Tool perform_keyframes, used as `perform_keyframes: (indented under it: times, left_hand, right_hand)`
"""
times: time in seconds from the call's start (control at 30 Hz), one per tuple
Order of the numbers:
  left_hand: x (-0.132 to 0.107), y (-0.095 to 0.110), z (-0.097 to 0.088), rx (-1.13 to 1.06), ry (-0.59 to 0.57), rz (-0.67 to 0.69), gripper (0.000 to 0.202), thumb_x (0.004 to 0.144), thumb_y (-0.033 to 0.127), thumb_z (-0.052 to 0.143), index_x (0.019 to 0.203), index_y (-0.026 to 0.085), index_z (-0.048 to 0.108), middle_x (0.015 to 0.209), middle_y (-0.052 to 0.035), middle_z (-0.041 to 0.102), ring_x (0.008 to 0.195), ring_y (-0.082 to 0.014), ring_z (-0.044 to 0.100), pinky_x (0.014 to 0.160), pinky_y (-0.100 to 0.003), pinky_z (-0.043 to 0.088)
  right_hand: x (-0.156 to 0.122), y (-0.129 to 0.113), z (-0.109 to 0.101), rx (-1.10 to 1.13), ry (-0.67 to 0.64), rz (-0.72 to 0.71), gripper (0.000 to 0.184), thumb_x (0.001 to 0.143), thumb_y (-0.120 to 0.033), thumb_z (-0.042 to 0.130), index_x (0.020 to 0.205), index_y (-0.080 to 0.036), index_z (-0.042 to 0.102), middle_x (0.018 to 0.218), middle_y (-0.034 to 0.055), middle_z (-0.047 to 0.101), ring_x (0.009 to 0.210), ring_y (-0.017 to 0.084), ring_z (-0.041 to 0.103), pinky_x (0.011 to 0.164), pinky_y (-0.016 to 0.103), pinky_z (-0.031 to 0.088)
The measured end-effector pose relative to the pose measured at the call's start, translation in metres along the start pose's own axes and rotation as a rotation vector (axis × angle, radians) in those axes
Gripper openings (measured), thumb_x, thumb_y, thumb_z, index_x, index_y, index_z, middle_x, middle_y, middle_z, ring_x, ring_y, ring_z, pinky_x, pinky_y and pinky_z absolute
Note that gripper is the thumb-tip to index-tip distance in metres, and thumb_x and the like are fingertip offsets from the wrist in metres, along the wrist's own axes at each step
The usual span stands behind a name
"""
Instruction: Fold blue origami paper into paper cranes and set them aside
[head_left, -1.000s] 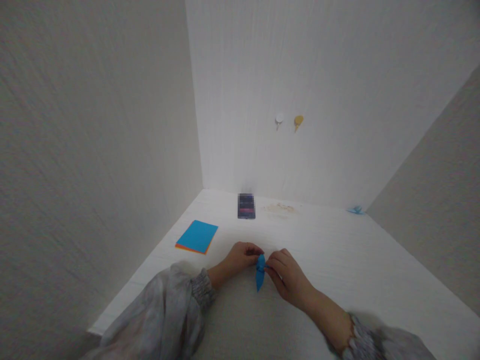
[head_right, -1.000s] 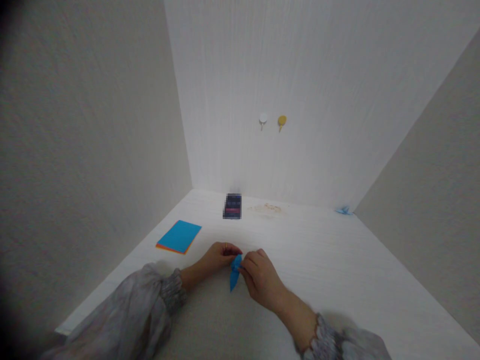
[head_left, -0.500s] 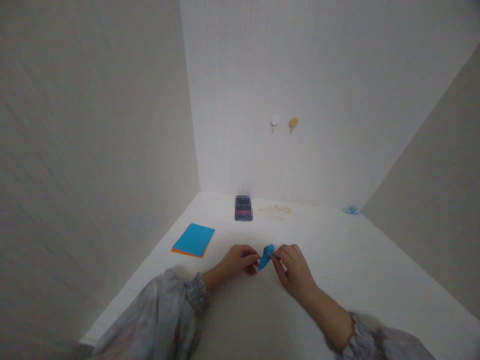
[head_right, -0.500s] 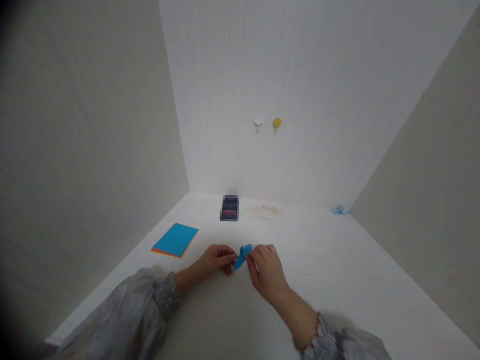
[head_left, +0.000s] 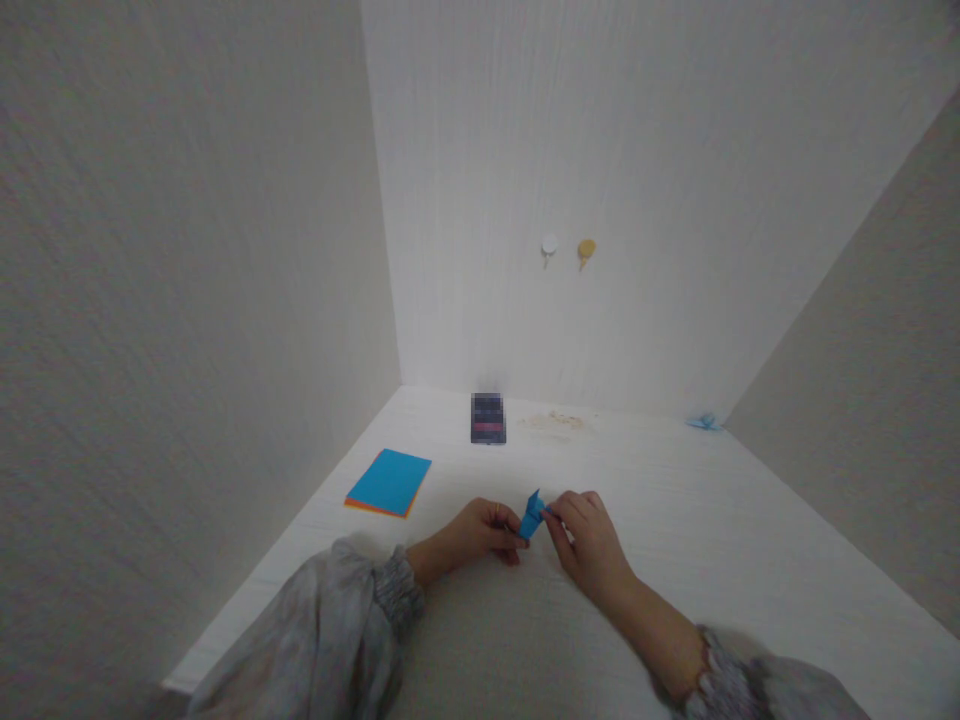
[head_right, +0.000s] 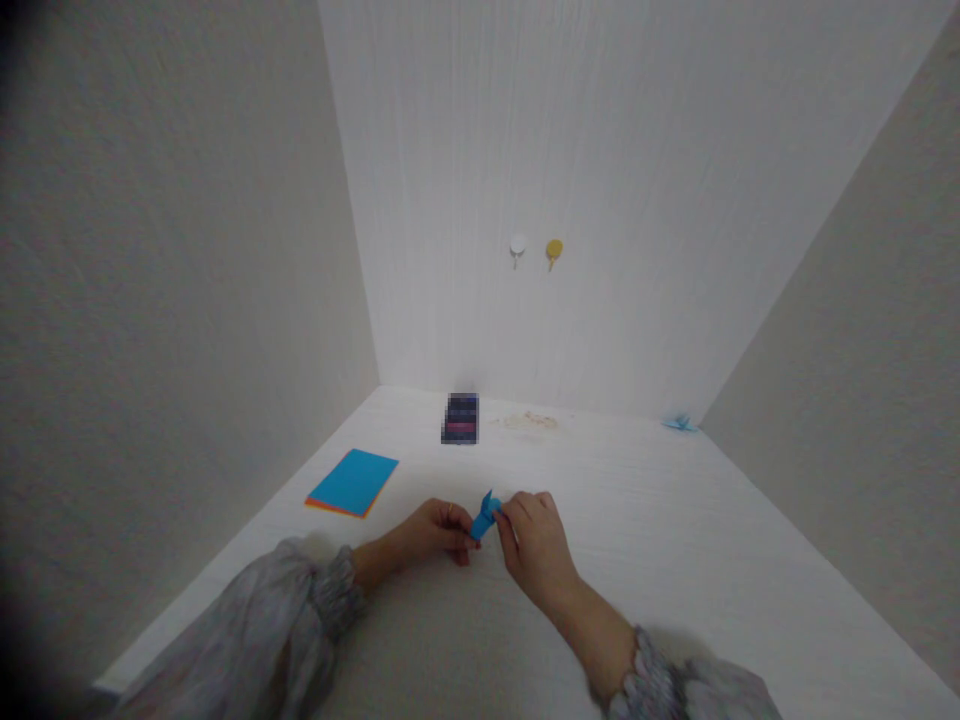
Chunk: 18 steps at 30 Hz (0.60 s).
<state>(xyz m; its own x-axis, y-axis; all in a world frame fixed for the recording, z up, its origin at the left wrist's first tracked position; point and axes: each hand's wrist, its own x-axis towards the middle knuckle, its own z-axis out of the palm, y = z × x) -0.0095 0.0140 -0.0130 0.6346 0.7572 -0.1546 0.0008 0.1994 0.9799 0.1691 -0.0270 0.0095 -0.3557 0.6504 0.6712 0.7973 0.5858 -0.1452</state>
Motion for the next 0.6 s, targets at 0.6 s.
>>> perform_keyframes:
  times: [0.6]
  left_hand:
    - [-0.004,0.011,0.003,0.101,0.025,-0.062,0.036,0.056,0.044,0.067,0.061,0.009,0.061,0.05,-0.0023,0.059,0.046,-0.0117,0.055,0.052,-0.024,0.044]
  right_hand:
    - [0.0,0.0,-0.001,0.07,0.007,0.01,0.015,0.082,-0.021,0.044,0.076,-0.016,0.056,0.067,0.0028,0.055,0.061,0.013,0.049,0.064,0.028,0.034]
